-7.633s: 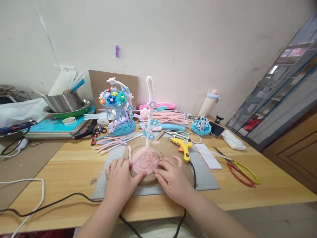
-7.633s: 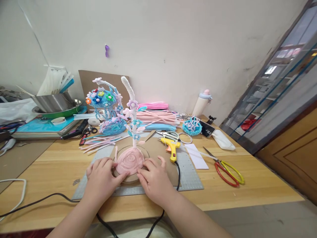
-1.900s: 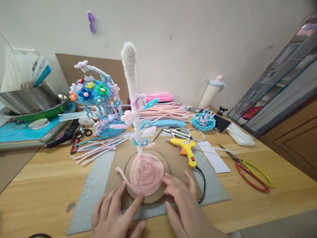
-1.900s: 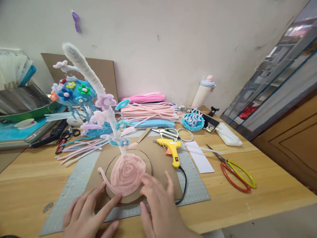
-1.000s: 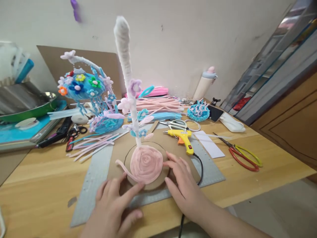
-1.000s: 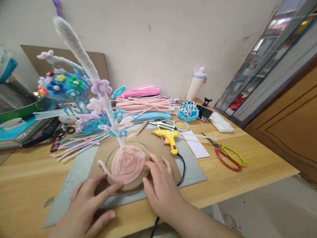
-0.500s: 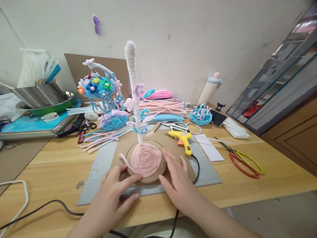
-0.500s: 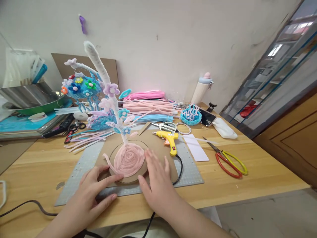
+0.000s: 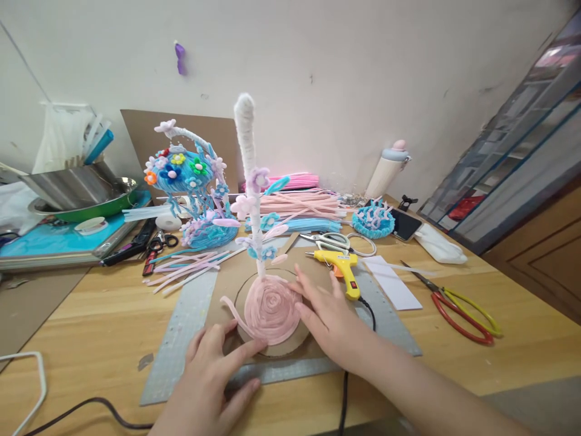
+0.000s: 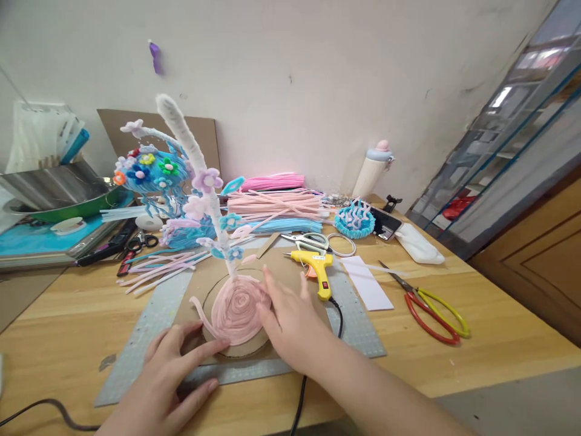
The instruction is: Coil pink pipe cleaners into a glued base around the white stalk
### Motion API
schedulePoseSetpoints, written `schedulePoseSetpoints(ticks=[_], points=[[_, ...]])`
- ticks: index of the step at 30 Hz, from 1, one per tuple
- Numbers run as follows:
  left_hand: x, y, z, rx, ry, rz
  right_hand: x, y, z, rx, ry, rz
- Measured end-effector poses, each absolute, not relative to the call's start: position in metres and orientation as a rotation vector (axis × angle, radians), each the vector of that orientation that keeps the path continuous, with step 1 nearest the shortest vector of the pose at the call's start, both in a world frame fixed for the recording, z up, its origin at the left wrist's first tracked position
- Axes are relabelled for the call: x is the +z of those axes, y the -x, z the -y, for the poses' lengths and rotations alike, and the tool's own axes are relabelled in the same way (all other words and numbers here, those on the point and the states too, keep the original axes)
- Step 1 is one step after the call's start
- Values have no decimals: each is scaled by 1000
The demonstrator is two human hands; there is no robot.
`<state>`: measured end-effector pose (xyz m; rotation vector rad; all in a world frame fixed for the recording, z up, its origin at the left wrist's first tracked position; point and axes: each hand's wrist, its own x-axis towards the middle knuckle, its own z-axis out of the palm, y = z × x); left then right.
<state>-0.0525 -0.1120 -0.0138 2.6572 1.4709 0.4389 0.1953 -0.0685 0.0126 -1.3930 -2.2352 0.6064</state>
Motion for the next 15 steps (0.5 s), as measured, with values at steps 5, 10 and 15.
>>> schedulePoseSetpoints(ticks=[5, 10, 15], points=[[-12, 52, 112, 423, -2633, -1464, 9, -191, 43, 766, 1276, 2257], [-11, 51, 113, 442, -2622, -1468, -4, -190, 35, 827, 1251, 2191], [-12, 51, 112, 444, -2621, -1467, 0, -189, 34, 681, 1268, 2250]])
